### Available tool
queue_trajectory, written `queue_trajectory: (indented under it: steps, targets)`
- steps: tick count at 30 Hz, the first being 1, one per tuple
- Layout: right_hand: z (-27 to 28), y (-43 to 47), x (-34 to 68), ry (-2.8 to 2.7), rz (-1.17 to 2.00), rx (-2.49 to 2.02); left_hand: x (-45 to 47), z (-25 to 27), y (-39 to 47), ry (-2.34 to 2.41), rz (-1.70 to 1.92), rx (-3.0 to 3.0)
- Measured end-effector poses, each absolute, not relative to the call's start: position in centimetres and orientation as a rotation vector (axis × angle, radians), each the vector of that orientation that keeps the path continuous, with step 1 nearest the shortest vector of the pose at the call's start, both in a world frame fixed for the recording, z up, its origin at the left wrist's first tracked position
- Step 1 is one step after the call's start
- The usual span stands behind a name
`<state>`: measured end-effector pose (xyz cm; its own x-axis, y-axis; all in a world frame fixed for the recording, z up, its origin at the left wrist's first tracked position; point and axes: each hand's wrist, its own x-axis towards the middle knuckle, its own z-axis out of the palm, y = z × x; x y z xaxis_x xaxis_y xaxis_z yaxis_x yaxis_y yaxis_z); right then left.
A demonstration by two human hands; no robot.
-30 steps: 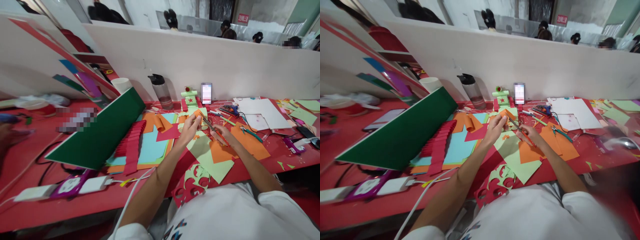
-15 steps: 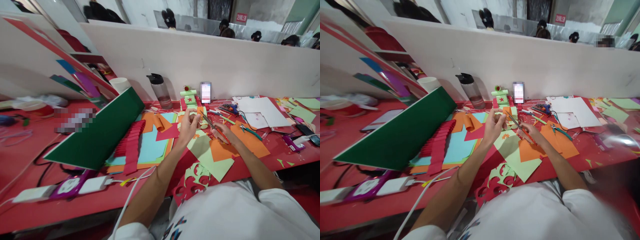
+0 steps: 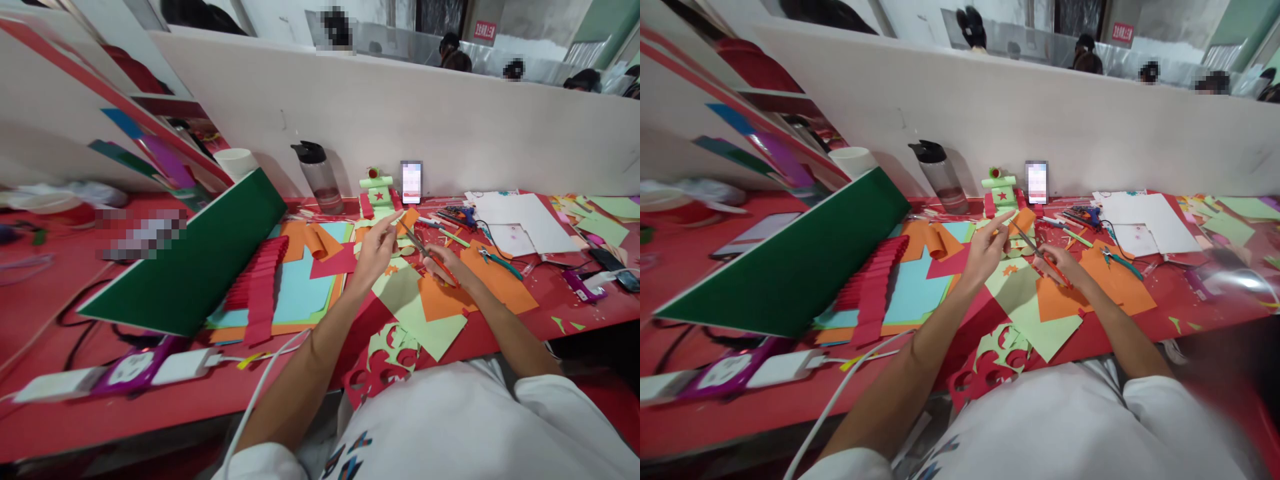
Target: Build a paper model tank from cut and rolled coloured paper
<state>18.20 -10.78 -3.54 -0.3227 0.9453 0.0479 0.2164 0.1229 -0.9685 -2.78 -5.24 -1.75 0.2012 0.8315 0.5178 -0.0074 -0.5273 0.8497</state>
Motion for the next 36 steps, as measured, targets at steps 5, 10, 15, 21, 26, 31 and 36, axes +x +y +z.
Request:
queue_trajectory:
  steps: [5, 10, 15, 21, 26, 31, 36]
  targets:
    - [-3.74, -10.77, 18.20, -1.699, 1.199, -1.136, -2.96, -1.42, -4.98, 0.738, 1.471, 1.582]
    - [-3.82, -10.84, 18.06, -1.710, 1.237, -1.095, -3.11, -1.30, -4.76, 0.789, 1.500, 1.539]
    - [-3.95, -10.72, 17.99, -1.683, 1.242, -1.105, -3.17, -1.35, -4.67, 0.811, 1.524, 1.530]
    - [-3.89, -10.78, 17.78, -1.643, 1.250, -1.126, -2.90, -1.78, -4.71, 0.816, 1.495, 1.561]
    - [-3.92, -10.85, 17.67, -1.647, 1.236, -1.102, -2.76, -1.95, -4.84, 0.814, 1.478, 1.530]
    - [-3.99, -10.73, 17.71, -1.629, 1.261, -1.154, -2.88, -1.95, -4.94, 0.808, 1.483, 1.429]
    - [-4.31, -10.69, 17.70, -1.638, 1.247, -1.134, -2.91, -2.13, -4.81, 0.789, 1.450, 1.337]
